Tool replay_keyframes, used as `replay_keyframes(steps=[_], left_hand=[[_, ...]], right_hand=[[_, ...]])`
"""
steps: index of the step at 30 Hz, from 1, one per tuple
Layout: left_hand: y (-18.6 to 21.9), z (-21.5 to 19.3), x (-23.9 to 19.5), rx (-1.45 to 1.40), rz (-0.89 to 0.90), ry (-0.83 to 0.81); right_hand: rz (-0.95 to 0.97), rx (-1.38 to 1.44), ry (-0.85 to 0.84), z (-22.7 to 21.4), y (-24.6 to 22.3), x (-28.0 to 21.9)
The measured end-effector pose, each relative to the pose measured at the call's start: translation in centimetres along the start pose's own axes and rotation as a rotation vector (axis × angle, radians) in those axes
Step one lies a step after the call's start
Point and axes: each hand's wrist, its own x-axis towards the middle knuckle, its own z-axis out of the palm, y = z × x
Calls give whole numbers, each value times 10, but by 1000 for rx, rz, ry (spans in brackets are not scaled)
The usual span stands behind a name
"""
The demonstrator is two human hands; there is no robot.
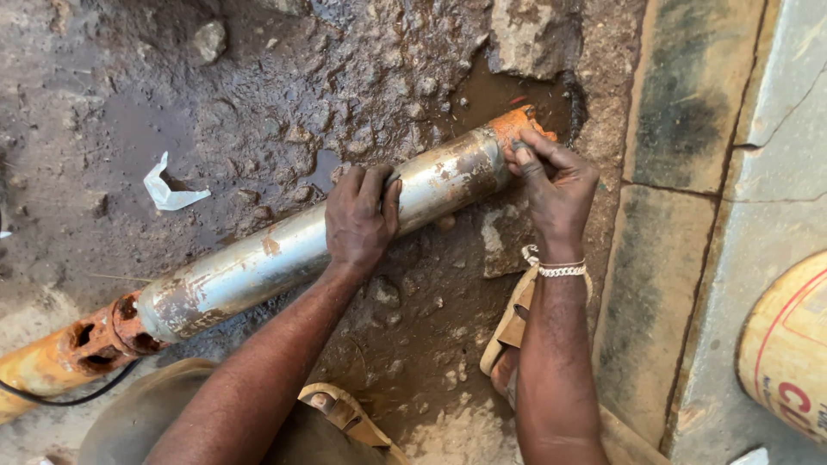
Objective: The person scrubs a long metal pipe lying on muddy ground with their hands, then wipes it with a white cloth. The pipe is connected to a flanged joint and a pump is visible nearby.
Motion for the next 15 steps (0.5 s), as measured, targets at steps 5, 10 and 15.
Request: replay_keyframes(steps=[5,10,15], left_hand=[[2,-4,0,7,11,-36],[2,0,2,30,27,-61],[1,4,-1,29,4,-95]], right_hand=[[-31,-468,-14,8,6,21],[-402,-773,-90,15,30,33],[-316,-992,-261,3,31,31]])
